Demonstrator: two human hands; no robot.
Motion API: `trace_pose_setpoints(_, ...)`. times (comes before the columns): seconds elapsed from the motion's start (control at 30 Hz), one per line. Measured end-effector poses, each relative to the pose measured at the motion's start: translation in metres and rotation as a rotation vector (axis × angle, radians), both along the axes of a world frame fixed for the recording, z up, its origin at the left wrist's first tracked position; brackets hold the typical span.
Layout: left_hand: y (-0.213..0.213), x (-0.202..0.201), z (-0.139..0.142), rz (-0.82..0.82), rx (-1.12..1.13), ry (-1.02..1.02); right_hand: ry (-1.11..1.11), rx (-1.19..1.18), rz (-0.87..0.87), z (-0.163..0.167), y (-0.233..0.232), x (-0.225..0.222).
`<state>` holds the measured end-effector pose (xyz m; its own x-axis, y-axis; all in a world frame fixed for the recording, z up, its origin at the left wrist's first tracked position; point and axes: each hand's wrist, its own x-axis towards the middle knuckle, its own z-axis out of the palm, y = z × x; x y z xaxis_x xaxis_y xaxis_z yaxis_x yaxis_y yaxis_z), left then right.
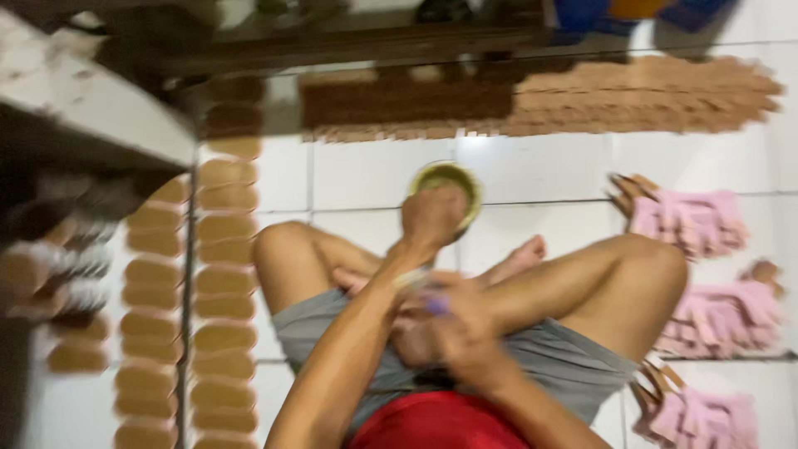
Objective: The person sits on the floor and uses a toothbrush to apply a yellow paste from a bowl onto a small metal tin and a rock. They then pick up and separate stacks of brown, hand-shaped foam pieces, arranging them on the floor.
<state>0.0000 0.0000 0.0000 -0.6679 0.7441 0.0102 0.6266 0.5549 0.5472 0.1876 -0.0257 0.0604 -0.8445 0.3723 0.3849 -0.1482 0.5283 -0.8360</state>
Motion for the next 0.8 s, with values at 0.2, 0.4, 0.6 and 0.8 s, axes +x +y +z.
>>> trace_pose_setpoints(0.2,0.003,-0.005,0.004,0.223,-0.098,0.034,0.096,-0.016,0.464,0.042,-0.007,-0.014)
trace_pose_setpoints(0.4,-0.028,-0.021,0.004,0.312,-0.17,-0.05,-0.093,-0.023,0.256,0.058,-0.02,-0.045)
trace_pose_setpoints(0.6,-0.057,-0.027,0.003,0.356,-0.191,-0.129,0.034,-0.118,0.435,0.091,-0.047,-0.041)
trace_pose_setpoints(0.8,-0.06,-0.031,-0.018,0.364,-0.28,-0.176,0.011,0.025,0.376,0.075,-0.043,-0.057)
